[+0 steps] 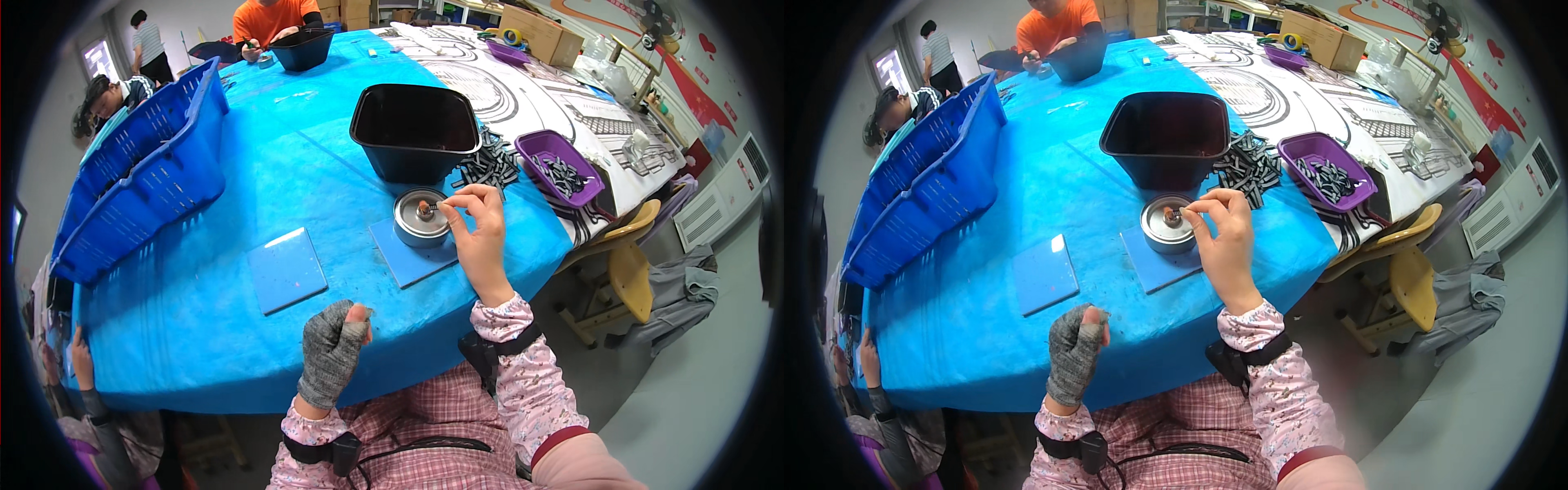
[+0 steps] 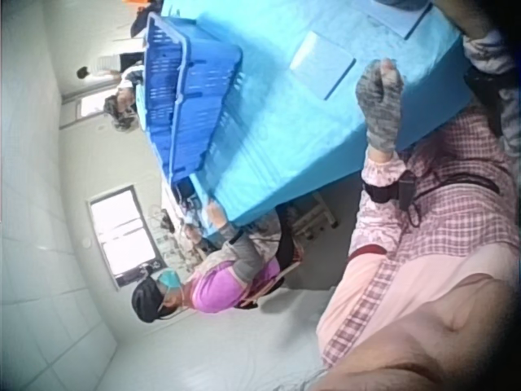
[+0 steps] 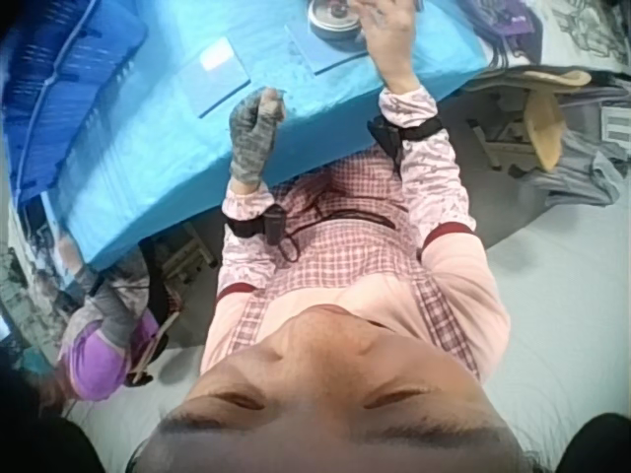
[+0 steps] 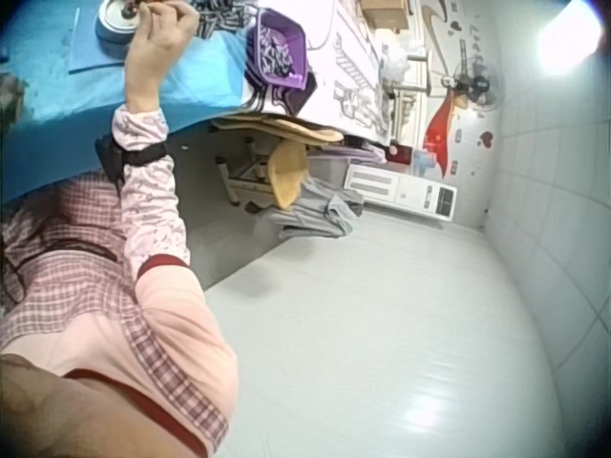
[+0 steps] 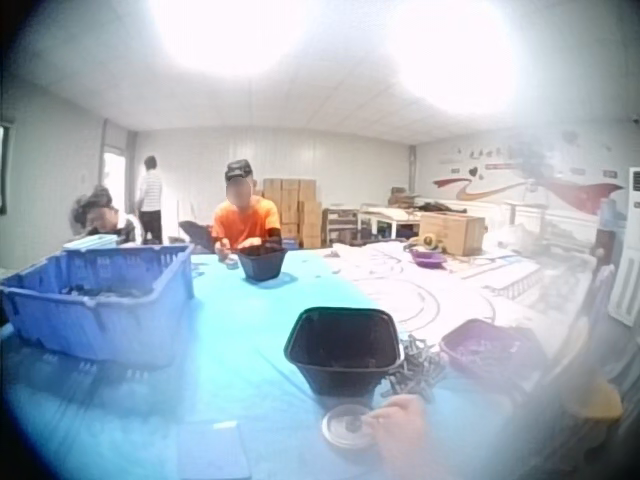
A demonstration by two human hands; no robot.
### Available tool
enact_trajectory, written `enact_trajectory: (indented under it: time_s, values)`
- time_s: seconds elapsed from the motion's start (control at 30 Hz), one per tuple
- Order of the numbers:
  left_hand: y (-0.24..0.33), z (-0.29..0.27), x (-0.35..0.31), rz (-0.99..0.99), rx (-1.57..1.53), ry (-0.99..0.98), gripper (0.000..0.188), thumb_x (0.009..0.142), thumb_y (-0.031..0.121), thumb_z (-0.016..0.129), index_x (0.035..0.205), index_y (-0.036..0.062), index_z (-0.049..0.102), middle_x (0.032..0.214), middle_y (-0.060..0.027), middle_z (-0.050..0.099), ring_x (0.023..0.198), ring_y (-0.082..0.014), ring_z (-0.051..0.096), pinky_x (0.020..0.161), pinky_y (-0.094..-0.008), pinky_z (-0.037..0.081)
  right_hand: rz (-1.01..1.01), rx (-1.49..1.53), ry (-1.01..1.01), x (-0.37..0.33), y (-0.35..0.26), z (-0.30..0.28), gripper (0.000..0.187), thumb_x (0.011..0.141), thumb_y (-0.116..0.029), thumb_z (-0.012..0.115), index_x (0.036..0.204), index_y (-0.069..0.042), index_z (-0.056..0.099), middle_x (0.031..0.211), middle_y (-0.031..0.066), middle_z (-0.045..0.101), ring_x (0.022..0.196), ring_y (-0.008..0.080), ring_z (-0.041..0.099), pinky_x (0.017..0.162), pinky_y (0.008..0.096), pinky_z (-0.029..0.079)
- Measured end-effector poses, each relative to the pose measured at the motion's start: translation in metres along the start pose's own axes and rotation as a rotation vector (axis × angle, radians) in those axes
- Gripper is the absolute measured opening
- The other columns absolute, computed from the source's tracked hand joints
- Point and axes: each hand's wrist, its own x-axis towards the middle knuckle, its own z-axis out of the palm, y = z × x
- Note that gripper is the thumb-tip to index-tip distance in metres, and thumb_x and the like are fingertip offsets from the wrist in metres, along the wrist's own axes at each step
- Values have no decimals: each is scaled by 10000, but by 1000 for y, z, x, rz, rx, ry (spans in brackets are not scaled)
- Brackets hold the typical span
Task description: The person is assembling small plastic and metal components at a workbench.
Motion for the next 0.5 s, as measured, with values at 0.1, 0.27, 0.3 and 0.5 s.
enact_trajectory:
  time_s: [0.1,0.27,0.3,0.5]
  values:
    - [-2,-1,0,10,12,-12,426,982,346,500,689,47,581,596,1,515,549,-88,463,516,-257,368,32,2,-14,0,1,2,85,810,-103,713,835,-36,667,939,82,558,891,248,554,792,346,451]
    - [-1,-2,0,-5,3,-32,402,978,356,503,742,47,603,618,16,517,548,-70,437,503,-241,350,65,17,-26,-1,3,3,85,810,-101,711,837,-35,665,942,85,562,899,250,558,795,349,453]
    - [-1,-2,0,-18,-10,-32,399,976,357,505,746,47,605,621,15,522,549,-69,439,504,-240,352,67,18,-28,-1,3,3,85,811,-101,710,837,-35,664,939,85,563,898,250,559,793,349,454]
    - [0,-1,0,-30,-15,-33,394,975,358,509,752,47,604,629,12,538,554,-67,448,507,-238,359,66,19,-26,-1,4,3,90,814,-108,709,834,-34,662,929,88,567,890,251,561,783,350,455]
